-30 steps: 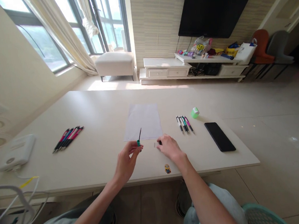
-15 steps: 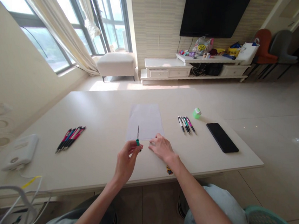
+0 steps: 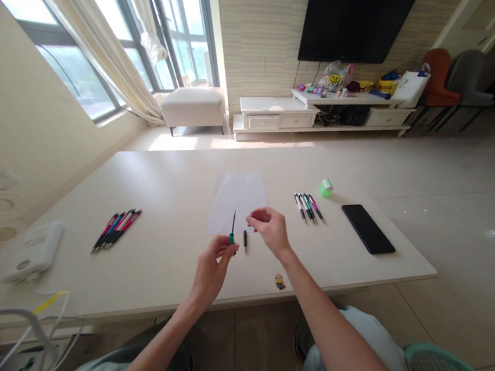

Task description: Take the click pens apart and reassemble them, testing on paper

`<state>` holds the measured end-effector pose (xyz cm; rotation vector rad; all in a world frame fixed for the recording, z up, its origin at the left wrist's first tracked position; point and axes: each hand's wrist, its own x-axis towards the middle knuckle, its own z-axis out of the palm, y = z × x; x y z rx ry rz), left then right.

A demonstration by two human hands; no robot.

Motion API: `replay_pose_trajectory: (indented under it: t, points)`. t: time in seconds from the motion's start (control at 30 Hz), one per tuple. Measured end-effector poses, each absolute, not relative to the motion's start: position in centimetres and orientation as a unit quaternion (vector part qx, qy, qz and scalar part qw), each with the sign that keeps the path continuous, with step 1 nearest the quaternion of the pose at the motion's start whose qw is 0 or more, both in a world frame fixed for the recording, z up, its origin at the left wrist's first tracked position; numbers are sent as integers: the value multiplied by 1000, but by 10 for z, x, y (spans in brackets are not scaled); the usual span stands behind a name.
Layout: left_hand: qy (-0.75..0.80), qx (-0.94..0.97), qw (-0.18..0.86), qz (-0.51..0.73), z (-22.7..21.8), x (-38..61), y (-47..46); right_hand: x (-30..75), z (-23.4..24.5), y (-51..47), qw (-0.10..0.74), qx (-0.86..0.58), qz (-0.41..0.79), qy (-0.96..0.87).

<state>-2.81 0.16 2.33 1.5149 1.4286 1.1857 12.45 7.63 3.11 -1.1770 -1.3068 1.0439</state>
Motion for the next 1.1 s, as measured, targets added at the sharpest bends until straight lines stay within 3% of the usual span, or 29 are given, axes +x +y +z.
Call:
replay_pose_trajectory:
  t: [0.23, 1.1]
  points:
    - [568, 600, 357, 436, 17, -24, 5, 133, 76, 65, 616, -431, 396, -527]
    - [580, 621, 333, 408, 6, -28, 5, 126, 65, 62, 540, -457, 359, -609]
